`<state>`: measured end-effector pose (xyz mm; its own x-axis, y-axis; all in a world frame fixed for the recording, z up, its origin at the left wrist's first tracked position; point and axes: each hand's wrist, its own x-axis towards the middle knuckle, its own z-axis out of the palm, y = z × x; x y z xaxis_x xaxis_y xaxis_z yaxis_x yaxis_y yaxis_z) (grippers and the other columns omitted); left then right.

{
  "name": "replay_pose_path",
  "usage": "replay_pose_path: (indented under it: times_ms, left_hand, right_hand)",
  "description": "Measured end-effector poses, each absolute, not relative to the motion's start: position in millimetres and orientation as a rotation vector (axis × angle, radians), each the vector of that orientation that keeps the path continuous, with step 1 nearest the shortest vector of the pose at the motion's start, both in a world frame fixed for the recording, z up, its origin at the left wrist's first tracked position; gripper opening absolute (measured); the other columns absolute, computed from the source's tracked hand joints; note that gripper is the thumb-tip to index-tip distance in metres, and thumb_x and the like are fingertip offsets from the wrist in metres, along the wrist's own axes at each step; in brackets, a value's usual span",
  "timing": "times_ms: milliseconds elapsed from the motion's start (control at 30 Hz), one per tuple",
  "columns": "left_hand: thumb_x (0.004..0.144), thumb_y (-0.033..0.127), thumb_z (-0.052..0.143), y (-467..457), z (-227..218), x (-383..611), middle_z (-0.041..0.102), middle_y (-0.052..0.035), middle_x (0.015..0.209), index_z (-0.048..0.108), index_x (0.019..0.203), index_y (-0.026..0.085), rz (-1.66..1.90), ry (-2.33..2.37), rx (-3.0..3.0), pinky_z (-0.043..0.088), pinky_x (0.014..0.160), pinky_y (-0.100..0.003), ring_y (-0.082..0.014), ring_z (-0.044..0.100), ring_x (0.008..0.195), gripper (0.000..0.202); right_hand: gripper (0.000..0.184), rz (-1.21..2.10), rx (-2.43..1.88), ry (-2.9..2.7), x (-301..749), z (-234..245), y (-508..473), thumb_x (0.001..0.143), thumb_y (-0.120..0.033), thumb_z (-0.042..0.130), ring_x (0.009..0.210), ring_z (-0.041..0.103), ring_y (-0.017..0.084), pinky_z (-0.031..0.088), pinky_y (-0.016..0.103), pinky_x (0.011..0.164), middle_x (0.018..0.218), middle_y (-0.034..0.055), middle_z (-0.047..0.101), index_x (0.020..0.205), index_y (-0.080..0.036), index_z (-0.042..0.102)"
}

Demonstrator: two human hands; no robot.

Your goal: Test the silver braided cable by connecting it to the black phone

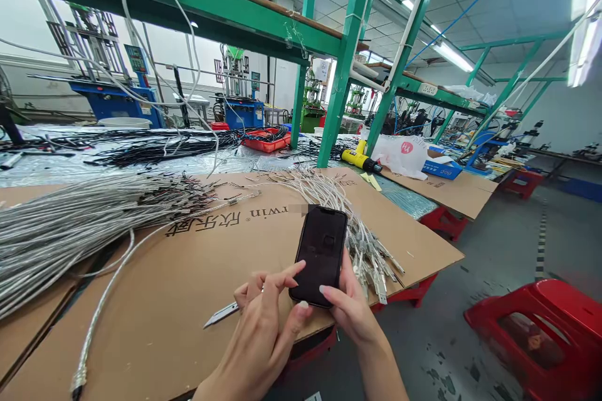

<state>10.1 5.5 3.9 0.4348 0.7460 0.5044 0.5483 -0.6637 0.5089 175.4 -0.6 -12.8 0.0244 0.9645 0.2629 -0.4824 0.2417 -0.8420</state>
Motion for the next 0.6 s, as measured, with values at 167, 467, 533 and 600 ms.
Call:
replay_pose_path:
  times_ms: [167,467,533,600]
  left_hand:
    - [0.094,0.023,0.038,3.8,1.9,10.2,0.060,-0.0087,0.119,0.039,0.097,0.026,1.076,1.078,2.387,0.030,0.083,-0.044,-0.0263,0.052,0.104,0.004]
    - [0.094,0.021,0.038,2.5,3.5,8.4,0.059,-0.0079,0.123,0.039,0.096,0.026,1.055,1.063,2.390,0.029,0.082,-0.043,-0.0257,0.050,0.103,0.005]
    - [0.094,0.021,0.037,2.1,2.1,9.7,0.059,-0.0066,0.123,0.039,0.103,0.026,1.031,1.052,2.394,0.028,0.083,-0.043,-0.0256,0.049,0.103,0.011]
    - [0.095,0.021,0.037,1.7,0.5,11.2,0.060,-0.0051,0.118,0.036,0.116,0.028,0.998,1.047,2.401,0.027,0.084,-0.043,-0.0255,0.049,0.102,0.022]
  right_hand:
    - [0.093,1.240,-0.616,-0.960,175.7,-13.6,0.8,0.069,-0.022,0.071,0.108,0.059,0.027,0.055,0.039,0.078,0.127,0.0037,0.059,0.146,-0.034,0.020]
    - [0.090,1.292,-0.589,-0.931,178.7,-15.1,0.6,0.070,-0.016,0.065,0.106,0.061,0.028,0.057,0.039,0.074,0.130,0.0036,0.058,0.146,-0.033,0.022]
    - [0.089,1.291,-0.582,-0.927,179.3,-15.5,1.0,0.069,-0.015,0.065,0.115,0.055,0.028,0.053,0.041,0.085,0.131,0.0026,0.058,0.146,-0.032,0.024]
    - [0.088,1.293,-0.570,-0.927,179.7,-15.7,1.3,0.069,-0.014,0.066,0.118,0.054,0.027,0.048,0.041,0.093,0.131,0.0018,0.059,0.145,-0.032,0.026]
